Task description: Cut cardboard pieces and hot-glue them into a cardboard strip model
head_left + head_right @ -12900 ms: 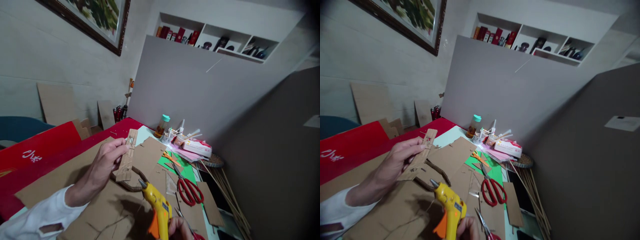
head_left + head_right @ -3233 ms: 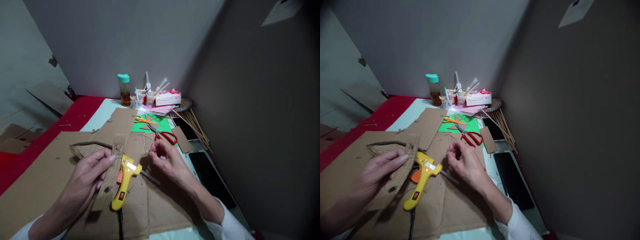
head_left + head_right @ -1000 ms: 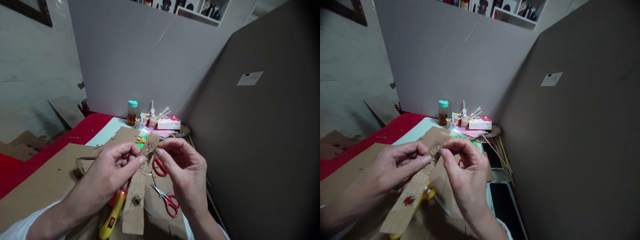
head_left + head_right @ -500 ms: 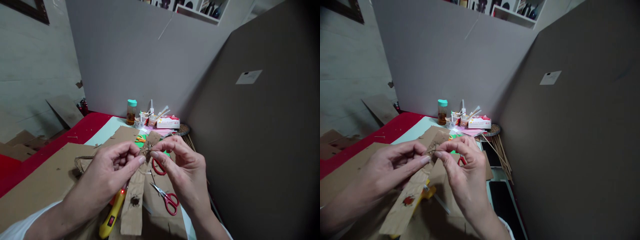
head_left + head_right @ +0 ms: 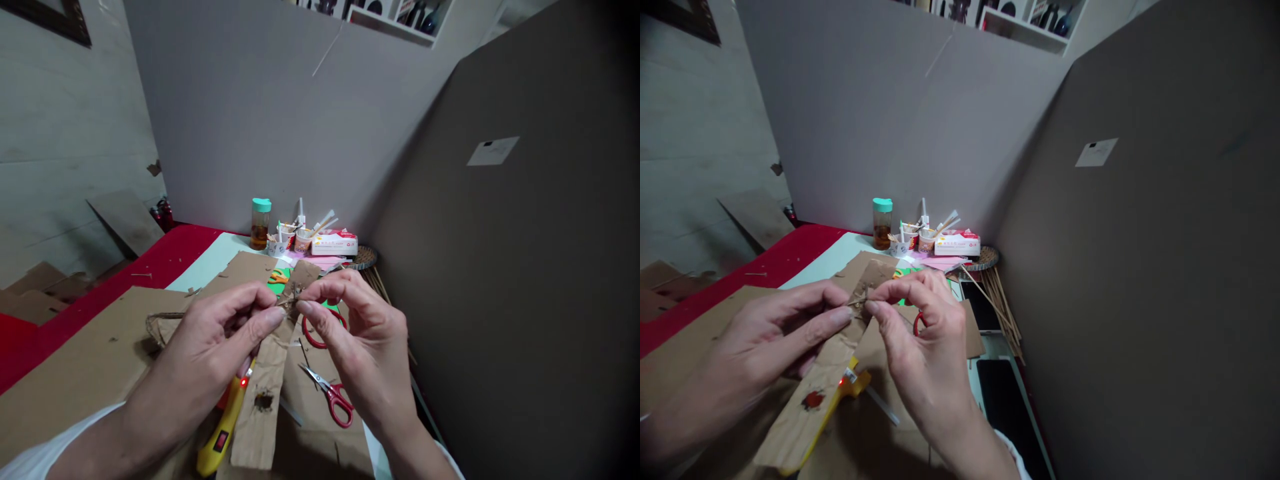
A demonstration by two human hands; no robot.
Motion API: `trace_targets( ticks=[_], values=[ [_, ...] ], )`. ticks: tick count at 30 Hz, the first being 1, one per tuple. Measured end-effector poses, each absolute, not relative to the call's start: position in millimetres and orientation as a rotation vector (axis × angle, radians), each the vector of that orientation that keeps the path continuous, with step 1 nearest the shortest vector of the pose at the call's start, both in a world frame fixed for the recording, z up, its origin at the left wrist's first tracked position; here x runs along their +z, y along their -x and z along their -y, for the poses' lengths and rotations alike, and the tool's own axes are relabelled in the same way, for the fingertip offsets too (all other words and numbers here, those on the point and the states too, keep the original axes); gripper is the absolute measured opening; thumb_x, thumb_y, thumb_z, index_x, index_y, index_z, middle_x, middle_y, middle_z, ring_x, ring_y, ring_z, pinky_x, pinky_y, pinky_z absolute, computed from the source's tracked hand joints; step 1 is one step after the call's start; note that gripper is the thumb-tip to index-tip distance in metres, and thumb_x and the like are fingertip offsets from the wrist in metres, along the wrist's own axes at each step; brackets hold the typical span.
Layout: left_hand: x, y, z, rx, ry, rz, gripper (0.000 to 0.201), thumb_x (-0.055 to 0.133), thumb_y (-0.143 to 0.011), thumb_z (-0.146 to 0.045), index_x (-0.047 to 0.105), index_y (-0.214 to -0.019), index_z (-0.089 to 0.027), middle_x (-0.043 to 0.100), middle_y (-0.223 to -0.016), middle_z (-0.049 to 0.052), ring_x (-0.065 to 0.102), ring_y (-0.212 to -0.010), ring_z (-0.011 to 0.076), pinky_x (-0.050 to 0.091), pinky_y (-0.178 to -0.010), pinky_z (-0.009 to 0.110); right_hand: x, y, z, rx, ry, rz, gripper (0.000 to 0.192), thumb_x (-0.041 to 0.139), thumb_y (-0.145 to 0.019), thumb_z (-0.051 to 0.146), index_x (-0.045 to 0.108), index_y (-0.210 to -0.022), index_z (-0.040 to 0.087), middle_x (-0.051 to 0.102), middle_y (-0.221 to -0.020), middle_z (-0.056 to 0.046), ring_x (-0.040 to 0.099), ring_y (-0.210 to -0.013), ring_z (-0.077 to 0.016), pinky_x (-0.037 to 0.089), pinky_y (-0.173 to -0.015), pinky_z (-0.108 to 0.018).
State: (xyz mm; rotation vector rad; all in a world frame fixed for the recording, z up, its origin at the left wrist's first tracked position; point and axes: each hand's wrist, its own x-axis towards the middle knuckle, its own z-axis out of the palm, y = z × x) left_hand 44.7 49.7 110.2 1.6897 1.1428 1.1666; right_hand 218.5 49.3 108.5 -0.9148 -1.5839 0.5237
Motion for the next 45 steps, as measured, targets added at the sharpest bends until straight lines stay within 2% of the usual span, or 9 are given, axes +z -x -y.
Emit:
trace_targets(
  ticks=[5, 11, 18, 25, 31, 36, 42, 45],
  values=[
    [112, -44, -49, 1.168, -1.746, -1.120, 0.026, 0.061, -0.090, -0.041, 0.063, -0.072, -0.022, 0.046, -0.057, -0.006, 0.042, -0.046, 0.0097, 0.034, -0.040, 0.019, 109, -218, -48, 0.534, 0.911, 1.602, 0.011, 0.069, -0.091, 0.013, 0.071, -0.085, 0.023, 0.065, -0.085, 0.002, 0.062, -0.084, -0.0169, 0.049, -0.082, -0.036],
    [109, -45, -49, 1.154, -1.744, -1.121, 0.029, 0.058, -0.093, -0.044, 0.061, -0.074, -0.022, 0.044, -0.056, -0.006, 0.043, -0.047, 0.0101, 0.036, -0.042, 0.019, 106, -216, -47, 0.474, 0.925, 1.641, 0.012, 0.068, -0.092, 0.012, 0.068, -0.086, 0.022, 0.066, -0.087, 0.001, 0.063, -0.088, -0.0176, 0.050, -0.084, -0.037],
    [99, -39, -51, 1.190, -1.783, -1.128, 0.028, 0.057, -0.096, -0.044, 0.060, -0.077, -0.023, 0.040, -0.060, -0.007, 0.038, -0.050, 0.0101, 0.030, -0.041, 0.020, 103, -215, -49, 0.325, 0.913, 1.688, 0.011, 0.068, -0.093, 0.010, 0.069, -0.090, 0.020, 0.067, -0.088, 0.001, 0.061, -0.087, -0.0163, 0.048, -0.080, -0.033],
    [100, -39, -51, 1.247, -1.814, -1.125, 0.027, 0.056, -0.097, -0.039, 0.061, -0.075, -0.023, 0.044, -0.059, -0.007, 0.041, -0.050, 0.0097, 0.031, -0.043, 0.021, 104, -215, -48, 0.196, 0.870, 1.708, 0.011, 0.067, -0.093, 0.008, 0.067, -0.090, 0.019, 0.066, -0.087, 0.000, 0.061, -0.085, -0.0156, 0.047, -0.077, -0.031],
    [98, -38, -51, 1.232, -1.765, -1.091, 0.027, 0.057, -0.097, -0.038, 0.062, -0.075, -0.023, 0.042, -0.059, -0.007, 0.037, -0.048, 0.0085, 0.028, -0.041, 0.020, 100, -214, -50, 0.242, 0.883, 1.617, 0.015, 0.068, -0.093, 0.012, 0.059, -0.101, 0.022, 0.063, -0.094, 0.002, 0.061, -0.085, -0.0142, 0.049, -0.078, -0.030],
    [98, -36, -50, 1.216, -1.692, -1.051, 0.030, 0.059, -0.096, -0.040, 0.060, -0.072, -0.022, 0.040, -0.058, -0.008, 0.034, -0.048, 0.0079, 0.027, -0.041, 0.018, 102, -220, -52, 0.212, 0.891, 1.615, 0.015, 0.069, -0.093, 0.014, 0.060, -0.102, 0.023, 0.063, -0.096, 0.002, 0.060, -0.086, -0.0135, 0.049, -0.079, -0.030],
    [105, -36, -49, 1.162, -1.608, -1.009, 0.031, 0.061, -0.093, -0.041, 0.059, -0.069, -0.022, 0.036, -0.056, -0.009, 0.028, -0.045, 0.0067, 0.024, -0.039, 0.017, 112, -234, -51, 0.252, 0.787, 1.762, 0.030, 0.070, -0.091, 0.013, 0.061, -0.119, 0.019, 0.063, -0.116, -0.005, 0.060, -0.108, -0.0196, 0.050, -0.095, -0.037],
    [109, -38, -49, 1.153, -1.618, -1.016, 0.032, 0.062, -0.091, -0.041, 0.058, -0.066, -0.021, 0.036, -0.056, -0.009, 0.029, -0.045, 0.0066, 0.023, -0.039, 0.018, 114, -236, -51, 0.273, 0.732, 1.864, 0.036, 0.070, -0.091, 0.012, 0.060, -0.125, 0.017, 0.062, -0.121, -0.007, 0.059, -0.113, -0.0204, 0.050, -0.098, -0.038]
  ],
)
